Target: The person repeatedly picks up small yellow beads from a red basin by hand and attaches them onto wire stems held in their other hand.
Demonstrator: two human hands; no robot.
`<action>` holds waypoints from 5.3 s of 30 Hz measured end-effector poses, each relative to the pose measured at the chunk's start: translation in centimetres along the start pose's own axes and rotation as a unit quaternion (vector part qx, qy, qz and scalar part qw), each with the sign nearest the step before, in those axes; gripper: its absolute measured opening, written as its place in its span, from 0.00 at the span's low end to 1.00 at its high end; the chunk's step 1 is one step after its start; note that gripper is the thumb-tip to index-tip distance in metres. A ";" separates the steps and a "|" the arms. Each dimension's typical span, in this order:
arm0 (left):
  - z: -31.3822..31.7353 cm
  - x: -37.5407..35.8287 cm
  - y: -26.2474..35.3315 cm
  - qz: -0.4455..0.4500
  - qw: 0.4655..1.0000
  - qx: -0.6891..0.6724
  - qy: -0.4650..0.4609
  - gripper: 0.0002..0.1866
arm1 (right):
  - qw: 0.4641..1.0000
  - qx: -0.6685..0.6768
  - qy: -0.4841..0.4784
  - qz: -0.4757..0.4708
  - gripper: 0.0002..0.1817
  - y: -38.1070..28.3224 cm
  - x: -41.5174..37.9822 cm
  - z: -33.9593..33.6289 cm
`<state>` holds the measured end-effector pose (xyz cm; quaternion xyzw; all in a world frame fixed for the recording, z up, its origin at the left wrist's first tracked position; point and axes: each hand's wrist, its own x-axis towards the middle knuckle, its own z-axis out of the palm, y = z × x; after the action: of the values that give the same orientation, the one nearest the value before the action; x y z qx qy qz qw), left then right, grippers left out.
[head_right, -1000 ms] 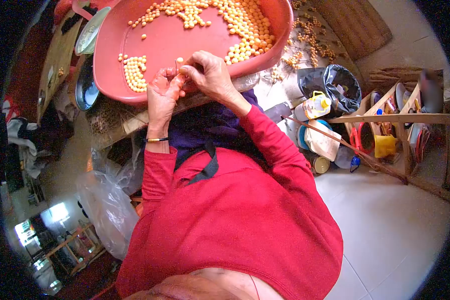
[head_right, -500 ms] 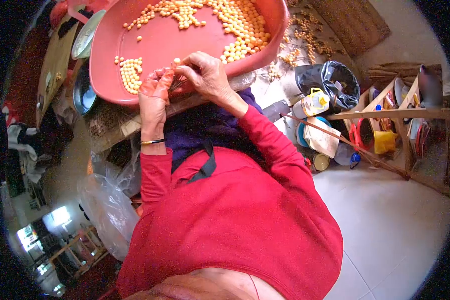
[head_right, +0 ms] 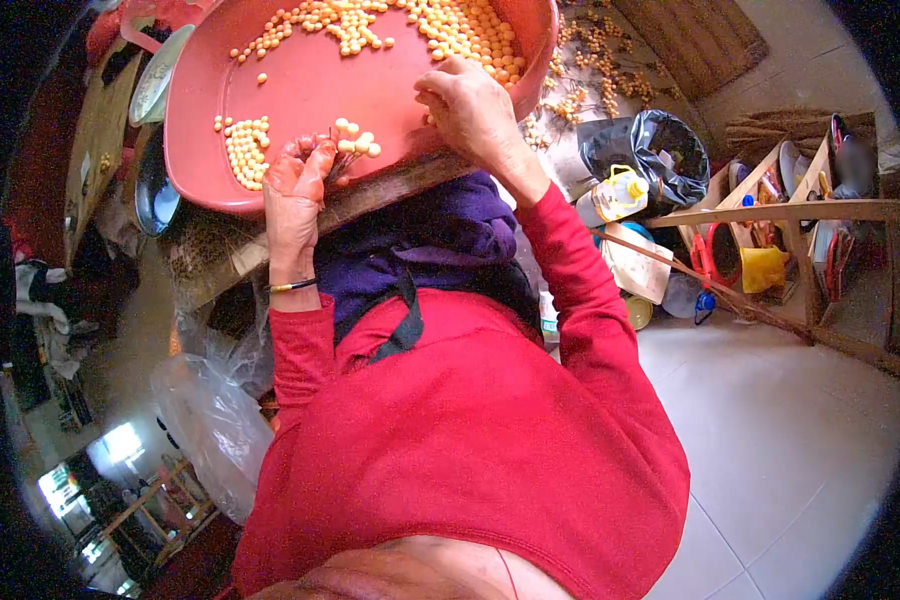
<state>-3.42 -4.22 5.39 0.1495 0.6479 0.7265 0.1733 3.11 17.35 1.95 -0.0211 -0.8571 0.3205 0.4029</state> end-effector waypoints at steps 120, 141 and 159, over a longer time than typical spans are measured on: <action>0.3 2.3 -1.4 0.007 0.955 -0.294 -0.026 0.14 | 0.657 0.627 -0.205 0.367 0.11 -6.1 -5.2 2.9; -4.9 3.6 -0.8 -0.045 0.981 -0.166 -0.092 0.18 | 0.759 0.540 0.128 0.340 0.11 -0.2 -5.9 -1.6; -6.2 3.2 -0.5 -0.070 0.988 -0.111 -0.080 0.19 | 0.660 0.308 -0.005 0.686 0.12 10.2 -27.3 6.7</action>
<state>-8.97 -8.26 4.18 0.1410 0.5564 0.7655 0.2906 14.57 13.82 -25.44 -0.4763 -0.4542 0.7514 0.0485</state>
